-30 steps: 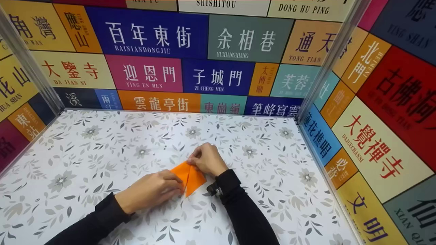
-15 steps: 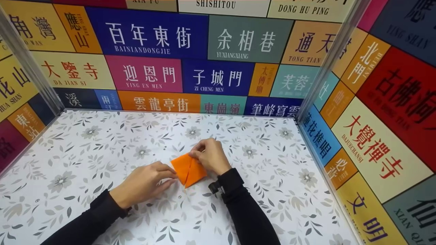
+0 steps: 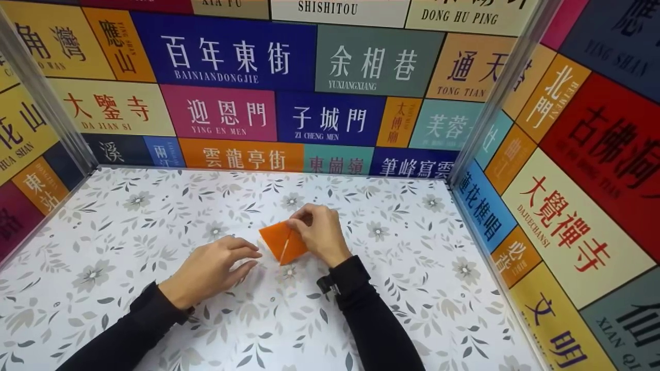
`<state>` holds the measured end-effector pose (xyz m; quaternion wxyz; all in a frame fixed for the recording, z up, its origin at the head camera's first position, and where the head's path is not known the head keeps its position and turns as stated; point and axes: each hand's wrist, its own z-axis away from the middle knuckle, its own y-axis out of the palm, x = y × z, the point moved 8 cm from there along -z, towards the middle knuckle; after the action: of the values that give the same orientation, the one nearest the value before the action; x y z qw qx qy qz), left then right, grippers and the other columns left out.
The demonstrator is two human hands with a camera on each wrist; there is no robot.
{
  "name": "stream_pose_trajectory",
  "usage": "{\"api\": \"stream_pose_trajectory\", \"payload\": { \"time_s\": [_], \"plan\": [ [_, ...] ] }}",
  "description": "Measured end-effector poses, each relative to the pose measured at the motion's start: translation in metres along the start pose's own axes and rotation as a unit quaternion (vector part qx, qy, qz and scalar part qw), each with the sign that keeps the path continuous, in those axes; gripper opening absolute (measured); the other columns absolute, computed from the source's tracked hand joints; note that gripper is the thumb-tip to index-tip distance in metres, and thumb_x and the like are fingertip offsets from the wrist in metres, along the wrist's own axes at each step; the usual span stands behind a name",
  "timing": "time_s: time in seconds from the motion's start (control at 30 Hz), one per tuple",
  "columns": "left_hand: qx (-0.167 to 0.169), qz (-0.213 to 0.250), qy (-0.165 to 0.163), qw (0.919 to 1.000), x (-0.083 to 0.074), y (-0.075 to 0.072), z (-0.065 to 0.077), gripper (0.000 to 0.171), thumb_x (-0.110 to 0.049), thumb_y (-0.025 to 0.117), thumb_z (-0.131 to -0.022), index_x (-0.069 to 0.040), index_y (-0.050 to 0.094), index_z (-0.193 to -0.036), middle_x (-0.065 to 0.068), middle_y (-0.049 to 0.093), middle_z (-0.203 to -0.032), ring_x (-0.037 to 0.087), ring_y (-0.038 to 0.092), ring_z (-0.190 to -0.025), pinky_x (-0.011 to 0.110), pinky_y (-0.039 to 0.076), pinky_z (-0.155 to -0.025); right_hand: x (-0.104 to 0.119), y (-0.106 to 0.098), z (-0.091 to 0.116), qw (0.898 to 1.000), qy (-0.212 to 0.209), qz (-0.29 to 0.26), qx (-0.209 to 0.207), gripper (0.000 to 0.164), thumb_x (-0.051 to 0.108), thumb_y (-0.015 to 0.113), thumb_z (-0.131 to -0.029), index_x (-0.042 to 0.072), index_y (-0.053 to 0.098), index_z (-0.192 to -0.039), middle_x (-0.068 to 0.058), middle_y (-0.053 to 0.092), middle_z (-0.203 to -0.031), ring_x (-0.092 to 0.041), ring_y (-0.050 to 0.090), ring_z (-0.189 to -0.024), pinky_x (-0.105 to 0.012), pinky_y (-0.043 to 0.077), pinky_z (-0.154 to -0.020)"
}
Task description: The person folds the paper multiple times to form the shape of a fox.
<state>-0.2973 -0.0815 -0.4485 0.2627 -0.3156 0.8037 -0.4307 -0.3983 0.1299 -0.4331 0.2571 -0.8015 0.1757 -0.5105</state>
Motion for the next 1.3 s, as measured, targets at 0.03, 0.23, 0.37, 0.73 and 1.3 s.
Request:
{"api": "stream_pose_trajectory", "payload": {
  "time_s": [0.03, 0.23, 0.37, 0.73, 1.3],
  "plan": [
    [-0.002, -0.001, -0.003, 1.0, 0.002, -0.001, 0.0, 0.014, -0.022, 0.089, -0.104, -0.017, 0.09, -0.116, 0.002, 0.087, -0.115, 0.024, 0.079, -0.099, 0.038, 0.071, -0.082, 0.001, 0.0, 0.0, 1.0, -0.004, 0.001, -0.004, 0.008, 0.02, 0.093, -0.101, 0.014, 0.09, -0.103, -0.005, 0.088, -0.097, -0.018, 0.081, -0.088, -0.031, 0.067, -0.085],
    [-0.012, -0.01, -0.02, 0.9997, 0.011, -0.007, 0.001, 0.013, -0.022, 0.089, -0.104, -0.018, 0.091, -0.116, 0.001, 0.087, -0.115, 0.025, 0.079, -0.099, 0.04, 0.071, -0.079, 0.006, -0.003, 0.001, 0.999, -0.028, 0.003, -0.026, 0.009, 0.02, 0.092, -0.102, 0.012, 0.089, -0.106, -0.006, 0.089, -0.101, -0.021, 0.084, -0.093, -0.042, 0.072, -0.091],
    [-0.017, -0.01, -0.036, 0.9991, 0.018, -0.011, 0.001, 0.013, -0.021, 0.089, -0.104, -0.018, 0.091, -0.116, 0.003, 0.088, -0.115, 0.027, 0.081, -0.102, 0.043, 0.072, -0.082, 0.009, -0.004, 0.003, 0.999, -0.04, 0.0, -0.034, 0.009, 0.02, 0.091, -0.103, 0.012, 0.089, -0.106, -0.005, 0.089, -0.102, -0.02, 0.085, -0.093, -0.039, 0.072, -0.09],
    [-0.009, 0.002, -0.082, 0.9966, 0.035, -0.015, 0.001, 0.014, -0.021, 0.088, -0.105, -0.015, 0.091, -0.117, 0.004, 0.087, -0.115, 0.028, 0.082, -0.107, 0.046, 0.073, -0.088, 0.018, 0.006, 0.011, 0.995, -0.089, 0.002, -0.052, 0.009, 0.019, 0.092, -0.101, 0.012, 0.088, -0.104, -0.005, 0.088, -0.1, -0.019, 0.084, -0.09, -0.028, 0.07, -0.08],
    [-0.013, 0.01, -0.107, 0.9941, 0.048, -0.022, 0.002, 0.015, -0.022, 0.087, -0.106, -0.014, 0.091, -0.118, 0.006, 0.087, -0.117, 0.031, 0.084, -0.111, 0.05, 0.073, -0.093, 0.031, 0.015, 0.024, 0.975, -0.2, 0.02, -0.091, 0.007, 0.012, 0.09, -0.102, 0.008, 0.085, -0.106, -0.009, 0.086, -0.102, -0.024, 0.086, -0.094, -0.036, 0.074, -0.085]
  ]
}}
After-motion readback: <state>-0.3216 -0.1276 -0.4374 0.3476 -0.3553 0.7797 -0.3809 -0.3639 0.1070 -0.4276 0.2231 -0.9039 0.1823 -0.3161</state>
